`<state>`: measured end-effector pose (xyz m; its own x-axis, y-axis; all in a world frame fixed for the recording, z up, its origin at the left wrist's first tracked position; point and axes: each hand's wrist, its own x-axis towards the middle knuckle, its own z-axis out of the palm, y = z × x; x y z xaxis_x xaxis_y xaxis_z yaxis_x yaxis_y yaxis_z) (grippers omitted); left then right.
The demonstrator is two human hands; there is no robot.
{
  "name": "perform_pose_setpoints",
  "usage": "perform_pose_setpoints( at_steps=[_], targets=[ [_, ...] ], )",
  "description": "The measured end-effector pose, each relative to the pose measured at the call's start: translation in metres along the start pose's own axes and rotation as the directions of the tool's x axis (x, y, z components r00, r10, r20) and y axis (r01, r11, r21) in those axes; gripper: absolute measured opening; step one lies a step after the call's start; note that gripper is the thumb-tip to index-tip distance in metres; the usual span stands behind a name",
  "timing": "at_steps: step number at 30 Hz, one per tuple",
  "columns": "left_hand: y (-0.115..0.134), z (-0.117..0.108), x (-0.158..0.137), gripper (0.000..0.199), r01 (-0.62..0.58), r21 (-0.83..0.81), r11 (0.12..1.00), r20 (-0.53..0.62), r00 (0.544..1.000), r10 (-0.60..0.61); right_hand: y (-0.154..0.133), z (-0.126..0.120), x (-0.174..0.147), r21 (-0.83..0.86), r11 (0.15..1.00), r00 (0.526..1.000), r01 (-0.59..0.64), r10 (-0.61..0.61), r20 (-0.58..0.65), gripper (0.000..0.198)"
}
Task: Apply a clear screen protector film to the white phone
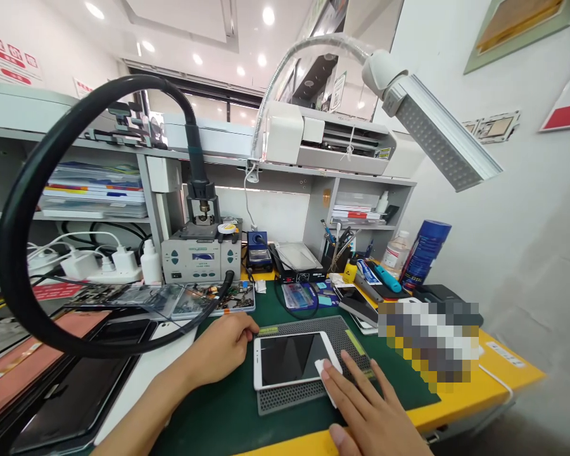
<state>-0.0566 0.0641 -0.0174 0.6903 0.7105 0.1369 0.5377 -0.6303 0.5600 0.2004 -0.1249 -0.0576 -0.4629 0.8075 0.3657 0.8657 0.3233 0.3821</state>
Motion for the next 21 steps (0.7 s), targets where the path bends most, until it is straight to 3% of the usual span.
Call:
perform_pose_setpoints(
  at_steps=[3,7,11,15,21],
  targets=[
    [0.001,0.001,0.0,0.035,-0.011,0.0,1.0,-0.006,1.0,0.011,-0.013,0.008,0.012,0.021,0.999,0.999,0.027,-0.027,-0.039,0.061],
    [0.002,0.001,-0.001,0.035,-0.02,-0.001,1.0,-0.015,1.0,0.02,-0.034,0.015,0.036,0.163,0.986,0.999,0.042,-0.045,0.013,0.057],
    [0.002,0.0,-0.004,0.036,-0.021,-0.008,1.0,-0.016,1.0,0.021,-0.05,0.008,0.064,0.377,0.925,0.984,-0.045,-0.023,0.175,0.058],
    [0.003,-0.001,-0.004,0.036,-0.011,-0.02,1.0,-0.02,1.0,0.01,-0.053,-0.011,0.088,0.536,0.831,0.932,-0.146,-0.066,0.357,0.064],
    [0.005,-0.003,-0.002,0.036,0.011,-0.038,0.999,-0.025,1.0,-0.012,-0.049,-0.024,0.11,0.602,0.753,0.906,-0.265,-0.019,0.423,0.072]
  ],
)
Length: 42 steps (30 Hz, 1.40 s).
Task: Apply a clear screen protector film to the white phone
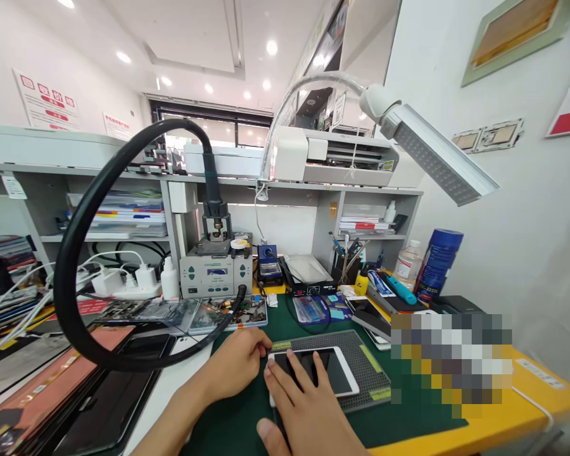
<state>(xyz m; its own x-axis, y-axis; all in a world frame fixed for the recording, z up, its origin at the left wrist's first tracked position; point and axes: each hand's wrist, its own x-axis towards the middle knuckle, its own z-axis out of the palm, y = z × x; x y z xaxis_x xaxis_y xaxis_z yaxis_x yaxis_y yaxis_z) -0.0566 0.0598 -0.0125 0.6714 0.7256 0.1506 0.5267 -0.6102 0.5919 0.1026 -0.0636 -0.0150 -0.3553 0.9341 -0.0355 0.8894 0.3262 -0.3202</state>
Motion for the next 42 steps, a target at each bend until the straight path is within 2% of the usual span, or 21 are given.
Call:
perform_pose_setpoints(
  at_steps=[8,11,14,17,21,25,30,34,38,42],
  targets=[
    [0.007,-0.004,-0.004,0.032,-0.004,-0.031,1.0,0.0,1.0,0.004,0.008,-0.006,0.009,0.011,1.0,0.989,-0.022,0.023,-0.144,0.067],
    [0.012,-0.007,-0.01,0.03,0.003,-0.065,0.998,0.075,0.997,0.002,0.021,-0.006,-0.001,0.004,0.999,0.984,-0.039,0.039,-0.171,0.064],
    [0.018,-0.01,-0.019,0.054,0.018,-0.074,0.997,0.199,0.98,-0.003,0.043,-0.003,-0.02,-0.042,0.996,0.973,-0.078,0.067,-0.222,0.058],
    [0.025,-0.011,-0.026,0.076,0.056,-0.015,0.998,0.253,0.966,-0.051,0.068,-0.002,-0.042,-0.121,0.983,0.957,-0.141,0.103,-0.272,0.056],
    [0.03,-0.01,-0.028,0.079,0.079,-0.01,0.997,0.246,0.967,-0.074,0.087,-0.007,-0.062,-0.144,0.961,0.932,-0.237,0.183,-0.313,0.052],
    [0.032,-0.007,-0.028,0.079,0.06,0.0,0.998,0.22,0.974,-0.059,0.093,-0.009,-0.07,-0.136,0.96,0.93,-0.244,0.192,-0.314,0.052],
    [0.036,-0.002,-0.032,0.083,0.047,0.047,0.998,0.203,0.978,-0.055,0.098,-0.002,-0.082,-0.209,0.96,0.929,-0.187,0.104,-0.355,0.056],
    [0.039,-0.001,-0.034,0.084,0.065,0.038,0.997,0.197,0.978,-0.071,0.101,0.001,-0.091,-0.338,0.93,0.92,-0.142,-0.003,-0.393,0.049],
    [0.035,-0.001,-0.032,0.083,0.066,0.013,0.998,0.176,0.982,-0.067,0.109,0.01,-0.09,-0.422,0.902,0.893,-0.093,-0.113,-0.436,0.04],
    [0.033,0.003,-0.031,0.085,0.072,-0.005,0.997,0.177,0.982,-0.07,0.121,0.023,-0.086,-0.492,0.868,0.853,-0.067,-0.206,-0.48,0.038]
  ],
)
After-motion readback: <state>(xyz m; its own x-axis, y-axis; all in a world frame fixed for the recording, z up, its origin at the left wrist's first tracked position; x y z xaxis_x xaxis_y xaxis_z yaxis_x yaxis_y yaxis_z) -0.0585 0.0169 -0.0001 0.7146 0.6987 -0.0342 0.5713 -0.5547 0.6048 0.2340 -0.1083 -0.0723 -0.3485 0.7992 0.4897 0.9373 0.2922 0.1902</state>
